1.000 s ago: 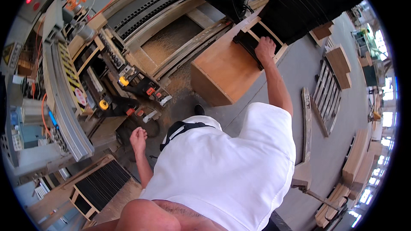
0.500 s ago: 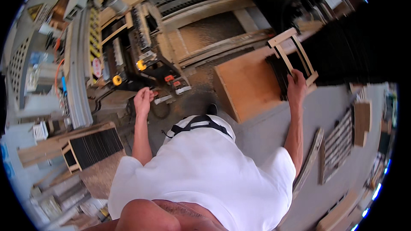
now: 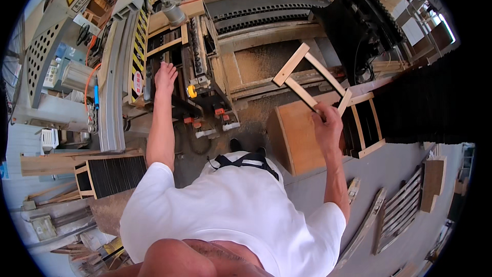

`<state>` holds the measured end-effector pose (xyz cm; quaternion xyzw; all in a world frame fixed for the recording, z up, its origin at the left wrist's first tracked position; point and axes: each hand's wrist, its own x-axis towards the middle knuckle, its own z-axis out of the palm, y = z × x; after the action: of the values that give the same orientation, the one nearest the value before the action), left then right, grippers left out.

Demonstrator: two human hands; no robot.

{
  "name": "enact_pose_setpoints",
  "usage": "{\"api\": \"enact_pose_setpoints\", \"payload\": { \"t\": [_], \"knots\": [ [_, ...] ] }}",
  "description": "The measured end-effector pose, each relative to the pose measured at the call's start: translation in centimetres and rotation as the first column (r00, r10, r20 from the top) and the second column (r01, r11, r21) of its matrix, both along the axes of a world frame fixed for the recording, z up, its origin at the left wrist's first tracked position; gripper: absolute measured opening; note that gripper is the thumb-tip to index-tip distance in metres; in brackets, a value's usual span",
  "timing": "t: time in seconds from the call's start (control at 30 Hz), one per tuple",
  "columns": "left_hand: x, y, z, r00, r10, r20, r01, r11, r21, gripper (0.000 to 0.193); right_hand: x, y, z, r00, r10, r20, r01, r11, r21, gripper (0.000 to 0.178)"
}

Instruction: The person assembles wooden chair frames by inserting black slatted seat panels into the frames. They repeatedly pick up a frame, insert a panel, and place the assembled unit onto a stack.

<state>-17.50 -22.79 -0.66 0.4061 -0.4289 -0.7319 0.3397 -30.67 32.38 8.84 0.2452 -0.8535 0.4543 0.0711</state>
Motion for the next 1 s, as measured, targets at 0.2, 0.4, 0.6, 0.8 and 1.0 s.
{"api": "enact_pose_setpoints", "payload": {
  "t": [0.2,0.4,0.6,0.8,1.0],
  "knots": [
    [-3.4,-6.2,-1.4,0.968,0.013,-0.251,0.046,0.972,0.23,0.096,0.8,-5.6,0.6,0.998,0.032,0.051,-0.034,0.999,0.036,0.024],
    [-5.7,-8.2,-1.8,0.921,0.132,-0.366,0.011,0.931,0.364,0.097,0.5,-12.4,0.9,0.988,0.155,-0.004,-0.154,0.985,0.074,0.025],
    [-5.0,-10.4,-3.4,0.894,0.181,-0.41,-0.036,0.941,0.337,0.065,0.5,-22.3,2.8,0.936,0.337,-0.104,-0.324,0.938,0.124,0.02],
    [-1.1,-6.3,-5.6,0.979,0.019,-0.202,-0.002,0.996,0.087,0.032,-0.3,-35.5,2.0,0.729,0.611,-0.308,-0.568,0.791,0.227,0.016],
    [2.2,1.2,-2.5,0.824,0.081,-0.561,0.142,0.929,0.342,0.018,-0.6,-45.2,-2.5,0.588,0.764,-0.265,-0.698,0.645,0.311,0.021]
  ]
}}
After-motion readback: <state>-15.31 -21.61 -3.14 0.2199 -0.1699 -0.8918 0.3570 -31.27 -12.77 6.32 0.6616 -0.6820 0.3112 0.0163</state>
